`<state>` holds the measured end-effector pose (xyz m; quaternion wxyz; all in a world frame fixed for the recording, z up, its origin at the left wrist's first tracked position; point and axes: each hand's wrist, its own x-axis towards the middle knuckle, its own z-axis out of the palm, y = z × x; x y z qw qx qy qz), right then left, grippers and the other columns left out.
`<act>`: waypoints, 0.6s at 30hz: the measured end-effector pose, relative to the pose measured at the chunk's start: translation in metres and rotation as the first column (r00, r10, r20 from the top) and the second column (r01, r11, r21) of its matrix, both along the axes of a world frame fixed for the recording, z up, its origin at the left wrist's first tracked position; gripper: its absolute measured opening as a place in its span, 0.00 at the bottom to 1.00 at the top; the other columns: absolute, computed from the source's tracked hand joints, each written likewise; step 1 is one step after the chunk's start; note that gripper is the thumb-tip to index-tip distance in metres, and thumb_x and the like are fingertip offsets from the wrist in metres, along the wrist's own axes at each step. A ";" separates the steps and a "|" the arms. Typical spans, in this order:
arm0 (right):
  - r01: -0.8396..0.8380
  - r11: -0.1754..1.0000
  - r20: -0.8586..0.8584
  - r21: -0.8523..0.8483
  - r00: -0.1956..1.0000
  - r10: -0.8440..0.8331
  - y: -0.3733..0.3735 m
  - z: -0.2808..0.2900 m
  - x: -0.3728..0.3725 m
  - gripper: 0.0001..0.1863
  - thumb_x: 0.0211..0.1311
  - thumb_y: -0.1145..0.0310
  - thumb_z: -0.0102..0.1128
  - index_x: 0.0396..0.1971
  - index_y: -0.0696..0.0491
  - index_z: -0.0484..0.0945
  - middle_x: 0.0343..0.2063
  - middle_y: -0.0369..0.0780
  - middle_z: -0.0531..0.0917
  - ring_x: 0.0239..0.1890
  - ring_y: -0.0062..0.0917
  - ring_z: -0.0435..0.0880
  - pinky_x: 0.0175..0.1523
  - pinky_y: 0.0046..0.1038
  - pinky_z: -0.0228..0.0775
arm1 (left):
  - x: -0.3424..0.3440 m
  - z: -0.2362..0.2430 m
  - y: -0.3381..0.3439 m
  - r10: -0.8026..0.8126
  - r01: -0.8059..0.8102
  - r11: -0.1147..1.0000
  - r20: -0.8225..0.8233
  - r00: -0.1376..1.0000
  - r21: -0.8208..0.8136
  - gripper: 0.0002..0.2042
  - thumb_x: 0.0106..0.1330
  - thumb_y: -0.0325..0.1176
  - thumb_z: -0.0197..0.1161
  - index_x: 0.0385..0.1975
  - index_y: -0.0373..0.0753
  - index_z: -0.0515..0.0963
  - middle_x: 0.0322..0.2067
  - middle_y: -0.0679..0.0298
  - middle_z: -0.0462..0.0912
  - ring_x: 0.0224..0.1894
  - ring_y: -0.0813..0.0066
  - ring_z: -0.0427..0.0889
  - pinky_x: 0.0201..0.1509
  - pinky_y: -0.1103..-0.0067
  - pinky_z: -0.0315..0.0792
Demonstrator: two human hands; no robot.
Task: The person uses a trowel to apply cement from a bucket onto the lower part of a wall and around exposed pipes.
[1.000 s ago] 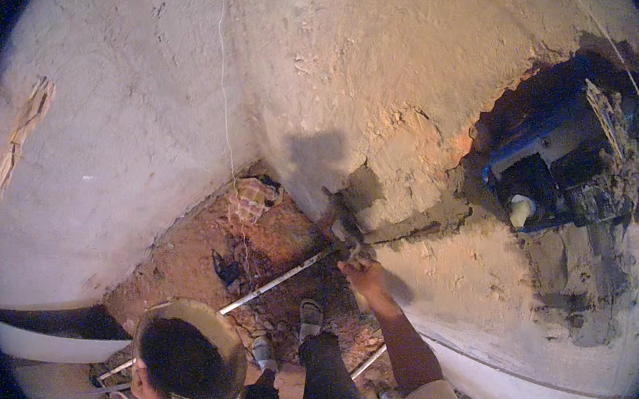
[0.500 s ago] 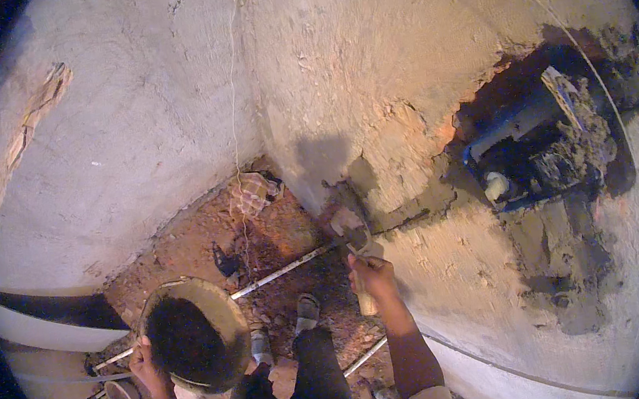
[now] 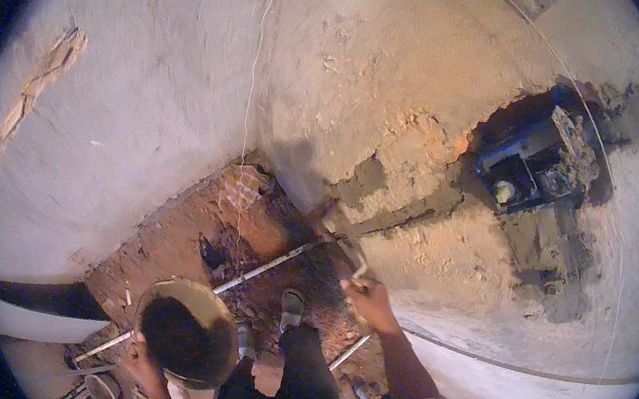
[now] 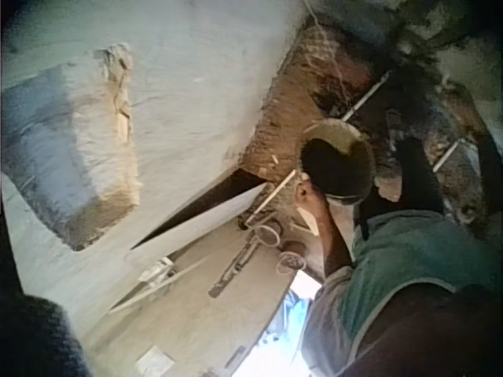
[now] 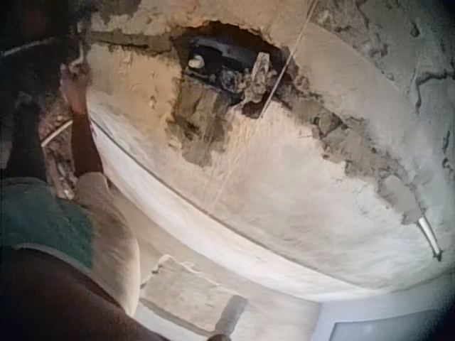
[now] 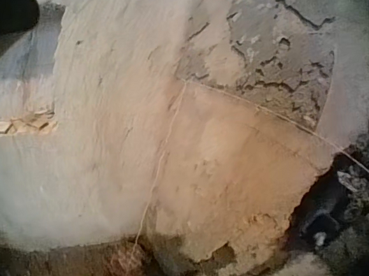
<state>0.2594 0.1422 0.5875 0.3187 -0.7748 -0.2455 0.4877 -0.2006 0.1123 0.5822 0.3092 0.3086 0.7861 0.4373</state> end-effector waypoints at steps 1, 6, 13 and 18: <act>-0.095 0.995 0.114 0.023 0.989 0.091 0.007 -0.021 -0.001 0.15 0.54 0.59 0.65 0.26 0.56 0.75 0.16 0.37 0.76 0.14 0.19 0.74 0.20 0.23 0.67 | -0.001 -0.002 -0.001 0.002 -0.002 0.999 0.008 1.000 0.032 0.22 0.63 0.34 0.58 0.11 0.44 0.54 0.14 0.76 0.56 0.19 0.85 0.51 0.23 0.81 0.47; -0.012 0.993 0.188 -0.117 0.982 0.034 0.067 -0.086 0.028 0.15 0.53 0.60 0.65 0.29 0.57 0.75 0.16 0.38 0.76 0.13 0.21 0.74 0.18 0.24 0.68 | 0.005 0.006 0.001 0.072 -0.072 0.996 0.000 0.997 0.050 0.22 0.63 0.34 0.58 0.11 0.44 0.54 0.14 0.75 0.56 0.19 0.86 0.52 0.23 0.80 0.47; 0.176 0.984 -0.068 -0.034 0.982 -0.178 0.072 0.000 0.007 0.14 0.54 0.62 0.65 0.28 0.57 0.74 0.16 0.40 0.77 0.12 0.24 0.75 0.16 0.26 0.68 | -0.005 0.001 -0.012 0.077 -0.076 0.993 -0.012 0.997 0.095 0.21 0.63 0.33 0.58 0.11 0.42 0.56 0.15 0.75 0.56 0.19 0.85 0.53 0.22 0.81 0.47; 0.203 0.978 -0.044 0.057 0.979 -0.201 0.058 0.047 0.008 0.15 0.54 0.61 0.65 0.25 0.57 0.74 0.15 0.39 0.76 0.11 0.23 0.74 0.15 0.25 0.67 | 0.001 0.019 -0.003 0.060 -0.057 0.995 -0.039 0.997 0.080 0.21 0.63 0.33 0.58 0.10 0.42 0.57 0.15 0.75 0.58 0.19 0.86 0.53 0.22 0.81 0.46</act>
